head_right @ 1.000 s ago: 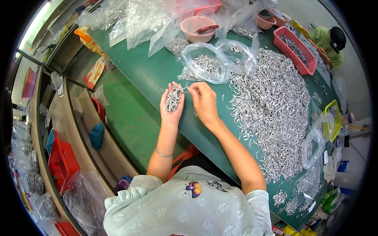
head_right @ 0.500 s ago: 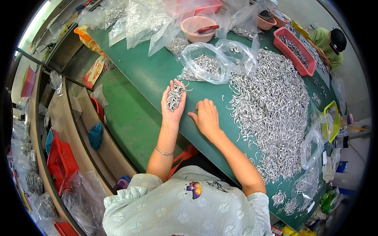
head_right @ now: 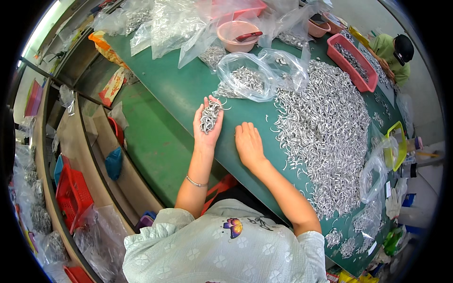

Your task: The person is sorting small metal hook-shaped components by hand on a green workbench. They pick individual components from a large pile, gather several in their palm, and then place them into a plastic bag.

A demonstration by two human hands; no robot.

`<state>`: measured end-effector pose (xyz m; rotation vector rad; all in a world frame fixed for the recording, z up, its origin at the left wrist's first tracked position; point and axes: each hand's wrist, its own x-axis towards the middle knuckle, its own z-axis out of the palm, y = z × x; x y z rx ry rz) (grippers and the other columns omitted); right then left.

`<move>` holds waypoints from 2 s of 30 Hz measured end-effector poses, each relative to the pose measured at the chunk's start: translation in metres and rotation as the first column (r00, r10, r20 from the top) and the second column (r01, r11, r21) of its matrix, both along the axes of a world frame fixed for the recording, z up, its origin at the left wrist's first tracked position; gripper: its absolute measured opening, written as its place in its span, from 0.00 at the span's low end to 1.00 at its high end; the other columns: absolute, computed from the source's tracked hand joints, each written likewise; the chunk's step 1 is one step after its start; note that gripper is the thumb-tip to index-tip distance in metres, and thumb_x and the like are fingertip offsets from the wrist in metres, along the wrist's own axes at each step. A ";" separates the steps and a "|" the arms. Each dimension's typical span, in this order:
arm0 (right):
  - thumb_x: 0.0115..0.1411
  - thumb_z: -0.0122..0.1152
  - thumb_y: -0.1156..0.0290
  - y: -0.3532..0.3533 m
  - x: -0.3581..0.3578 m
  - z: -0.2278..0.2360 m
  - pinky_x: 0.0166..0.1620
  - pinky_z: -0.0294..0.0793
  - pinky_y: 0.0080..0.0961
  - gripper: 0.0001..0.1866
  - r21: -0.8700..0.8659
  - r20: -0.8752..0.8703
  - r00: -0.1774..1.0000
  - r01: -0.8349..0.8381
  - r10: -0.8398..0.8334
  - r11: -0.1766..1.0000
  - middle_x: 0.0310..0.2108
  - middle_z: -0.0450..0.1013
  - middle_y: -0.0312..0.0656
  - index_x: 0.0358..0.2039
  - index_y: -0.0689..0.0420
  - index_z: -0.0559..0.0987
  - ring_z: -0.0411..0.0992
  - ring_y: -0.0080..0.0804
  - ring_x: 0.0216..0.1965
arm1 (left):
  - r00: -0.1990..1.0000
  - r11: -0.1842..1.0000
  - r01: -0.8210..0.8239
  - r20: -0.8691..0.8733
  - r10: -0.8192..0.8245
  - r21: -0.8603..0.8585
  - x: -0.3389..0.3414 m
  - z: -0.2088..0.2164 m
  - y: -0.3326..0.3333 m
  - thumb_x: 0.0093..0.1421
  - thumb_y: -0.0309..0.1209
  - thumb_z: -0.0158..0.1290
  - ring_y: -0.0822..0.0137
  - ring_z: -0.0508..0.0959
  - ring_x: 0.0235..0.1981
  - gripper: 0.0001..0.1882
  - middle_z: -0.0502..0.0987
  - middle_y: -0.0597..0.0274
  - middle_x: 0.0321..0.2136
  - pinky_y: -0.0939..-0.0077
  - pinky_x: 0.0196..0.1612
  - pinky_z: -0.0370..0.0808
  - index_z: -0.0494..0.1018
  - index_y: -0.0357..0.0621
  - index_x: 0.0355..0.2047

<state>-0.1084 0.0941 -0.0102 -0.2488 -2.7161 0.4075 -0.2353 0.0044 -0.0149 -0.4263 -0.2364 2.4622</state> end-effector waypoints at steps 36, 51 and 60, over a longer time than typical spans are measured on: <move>0.51 0.54 0.67 0.066 -0.186 0.107 0.57 0.54 0.38 0.09 0.805 -0.194 0.964 0.050 0.182 0.591 0.41 0.72 0.42 0.23 0.56 0.80 0.61 0.39 0.56 | 0.994 0.990 0.109 -0.026 -0.107 0.086 -0.060 0.111 -0.009 0.63 0.22 0.46 0.55 0.72 0.49 0.12 0.73 0.46 0.45 0.59 0.59 0.69 0.70 0.32 0.45; 0.44 0.56 0.71 0.061 -0.167 0.105 0.56 0.65 0.42 0.08 0.764 -0.217 0.871 -0.130 0.442 0.632 0.25 0.73 0.46 0.22 0.63 0.79 0.72 0.40 0.32 | 0.993 0.952 0.114 0.020 -0.113 -0.284 -0.152 0.130 0.082 0.64 0.31 0.38 0.55 0.74 0.44 0.14 0.75 0.49 0.38 0.56 0.50 0.71 0.69 0.40 0.44; 0.46 0.55 0.70 0.039 -0.186 0.119 0.50 0.67 0.37 0.05 0.649 -0.366 0.829 -0.100 0.424 0.754 0.20 0.73 0.44 0.18 0.56 0.75 0.72 0.36 0.25 | 0.909 0.725 -0.210 -0.405 -0.103 -0.656 -0.256 0.100 0.093 0.63 0.39 0.40 0.47 0.69 0.49 0.18 0.68 0.47 0.47 0.41 0.53 0.67 0.67 0.41 0.47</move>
